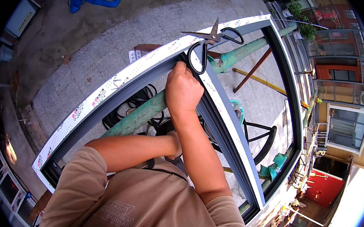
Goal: The person installs a black rubber seal into the frame of a white window. They measure the seal by hand, cut it with shears, and press the seal into the grooves along the inner perimeter of the frame.
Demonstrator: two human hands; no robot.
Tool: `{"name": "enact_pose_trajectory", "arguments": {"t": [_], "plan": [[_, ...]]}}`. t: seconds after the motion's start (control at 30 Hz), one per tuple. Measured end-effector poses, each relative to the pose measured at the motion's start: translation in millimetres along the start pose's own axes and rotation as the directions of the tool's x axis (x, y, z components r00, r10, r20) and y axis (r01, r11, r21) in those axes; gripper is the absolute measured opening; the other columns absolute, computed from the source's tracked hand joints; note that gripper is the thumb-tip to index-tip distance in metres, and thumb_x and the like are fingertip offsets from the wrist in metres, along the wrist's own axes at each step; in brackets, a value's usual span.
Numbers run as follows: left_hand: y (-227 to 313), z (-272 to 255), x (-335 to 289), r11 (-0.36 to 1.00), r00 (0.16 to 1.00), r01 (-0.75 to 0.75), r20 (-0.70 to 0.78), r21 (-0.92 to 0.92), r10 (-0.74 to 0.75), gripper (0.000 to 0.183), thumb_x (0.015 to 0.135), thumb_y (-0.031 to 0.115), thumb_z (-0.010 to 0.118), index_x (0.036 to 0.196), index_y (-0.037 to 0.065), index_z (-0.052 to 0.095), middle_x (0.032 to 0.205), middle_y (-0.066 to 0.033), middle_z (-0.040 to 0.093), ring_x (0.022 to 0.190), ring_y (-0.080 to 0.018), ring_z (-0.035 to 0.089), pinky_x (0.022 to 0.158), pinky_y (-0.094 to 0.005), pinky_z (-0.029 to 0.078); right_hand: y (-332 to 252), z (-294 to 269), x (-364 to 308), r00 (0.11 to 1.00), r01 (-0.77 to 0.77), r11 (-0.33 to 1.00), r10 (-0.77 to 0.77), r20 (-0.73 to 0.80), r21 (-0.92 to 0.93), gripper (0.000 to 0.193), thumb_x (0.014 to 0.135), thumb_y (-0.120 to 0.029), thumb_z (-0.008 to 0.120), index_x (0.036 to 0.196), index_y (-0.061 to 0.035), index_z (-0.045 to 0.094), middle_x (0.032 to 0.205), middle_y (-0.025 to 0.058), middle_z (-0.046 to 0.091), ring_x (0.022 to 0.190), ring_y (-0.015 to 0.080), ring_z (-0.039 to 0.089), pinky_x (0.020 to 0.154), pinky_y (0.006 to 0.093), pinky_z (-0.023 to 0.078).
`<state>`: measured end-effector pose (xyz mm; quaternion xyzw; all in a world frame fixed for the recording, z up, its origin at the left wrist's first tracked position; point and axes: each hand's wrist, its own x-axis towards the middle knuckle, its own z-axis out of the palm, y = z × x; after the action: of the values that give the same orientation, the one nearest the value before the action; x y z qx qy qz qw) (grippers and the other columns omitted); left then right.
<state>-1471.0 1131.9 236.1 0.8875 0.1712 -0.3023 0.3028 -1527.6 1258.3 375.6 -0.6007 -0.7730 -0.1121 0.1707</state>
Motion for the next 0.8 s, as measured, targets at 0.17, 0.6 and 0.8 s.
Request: {"name": "enact_pose_trajectory", "arguments": {"t": [0.17, 0.6, 0.8], "plan": [[3, -27, -36, 1.0, 0.995, -0.016, 0.097, 0.008, 0.015, 0.064, 0.098, 0.041, 0.08, 0.158, 0.021, 0.067, 0.169, -0.0018, 0.058, 0.152, -0.0298, 0.058, 0.117, -0.049, 0.053, 7, 1, -3, 1.0, 0.019, 1.0, -0.019, -0.023, 0.002, 0.011, 0.101, -0.021, 0.072, 0.106, -0.0123, 0.076, 0.084, 0.0119, 0.08, 0.068, 0.0336, 0.078, 0.061, 0.046, 0.063], [2, -38, -45, 0.989, 0.983, -0.12, 0.148, 0.085, 0.106, 0.053, 0.104, 0.046, 0.068, 0.151, 0.022, 0.074, 0.163, -0.0047, 0.065, 0.147, -0.0319, 0.062, 0.117, -0.0509, 0.052, 7, -8, -3, 0.996, 0.087, 0.996, -0.087, 0.008, -0.017, 0.008, 0.099, -0.019, 0.074, 0.101, -0.0119, 0.073, 0.082, 0.0111, 0.078, 0.068, 0.0339, 0.078, 0.059, 0.0466, 0.062], [7, -43, -56, 0.99, 0.983, -0.114, 0.151, 0.079, 0.101, 0.05, 0.103, 0.045, 0.069, 0.145, 0.021, 0.078, 0.152, -0.0059, 0.072, 0.137, -0.0331, 0.069, 0.108, -0.0532, 0.058, 3, -4, 6, 0.989, 0.143, 0.989, -0.14, 0.049, -0.048, 0.012, 0.094, -0.012, 0.07, 0.09, -0.0098, 0.06, 0.076, 0.0106, 0.074, 0.064, 0.0335, 0.075, 0.055, 0.0473, 0.06]]}}
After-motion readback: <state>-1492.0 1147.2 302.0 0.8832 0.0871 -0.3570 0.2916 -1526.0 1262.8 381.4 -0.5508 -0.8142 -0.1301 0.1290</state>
